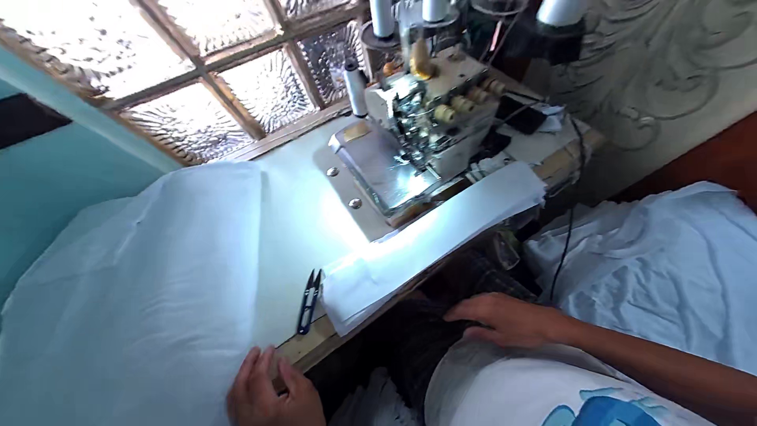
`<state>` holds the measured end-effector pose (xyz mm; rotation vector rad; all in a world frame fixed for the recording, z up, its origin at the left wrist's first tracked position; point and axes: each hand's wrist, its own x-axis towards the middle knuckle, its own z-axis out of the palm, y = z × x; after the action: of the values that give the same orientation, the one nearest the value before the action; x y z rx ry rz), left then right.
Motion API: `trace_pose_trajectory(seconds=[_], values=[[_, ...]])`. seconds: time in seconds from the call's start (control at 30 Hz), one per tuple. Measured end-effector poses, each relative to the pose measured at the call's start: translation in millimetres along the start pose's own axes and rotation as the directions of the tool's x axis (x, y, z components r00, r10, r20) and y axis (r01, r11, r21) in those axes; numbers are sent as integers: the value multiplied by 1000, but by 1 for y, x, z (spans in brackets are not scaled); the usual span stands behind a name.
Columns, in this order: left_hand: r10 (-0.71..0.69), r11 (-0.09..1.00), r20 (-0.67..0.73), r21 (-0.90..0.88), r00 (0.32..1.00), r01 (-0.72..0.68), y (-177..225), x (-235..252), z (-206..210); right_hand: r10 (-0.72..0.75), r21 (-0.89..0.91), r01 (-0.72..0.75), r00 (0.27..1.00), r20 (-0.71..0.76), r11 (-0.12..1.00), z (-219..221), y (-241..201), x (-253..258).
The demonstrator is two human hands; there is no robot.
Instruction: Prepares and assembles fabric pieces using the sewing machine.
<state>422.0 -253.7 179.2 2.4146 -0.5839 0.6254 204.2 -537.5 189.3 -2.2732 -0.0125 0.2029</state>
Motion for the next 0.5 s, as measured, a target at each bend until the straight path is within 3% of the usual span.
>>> trace_pose_trajectory(seconds=[0.13, 0.27, 0.4, 0.5], values=[[37, 994, 153, -104, 987, -21, 18, 14, 44, 41, -10, -49, 910, -413, 999, -50, 0, -41], [10, 999, 214, -34, 977, -3, -3, 33, 68, 174, 27, -224, 670, -722, 974, -86, 24, -68], [23, 997, 239, 72, 971, -41, -28, 55, 79, 265, 65, -410, 453, -851, 910, -107, 51, -67], [-43, 984, 276, 180, 960, -8, -3, 69, 71, 293, 95, -451, 393, -872, 888, -121, 66, -53]])
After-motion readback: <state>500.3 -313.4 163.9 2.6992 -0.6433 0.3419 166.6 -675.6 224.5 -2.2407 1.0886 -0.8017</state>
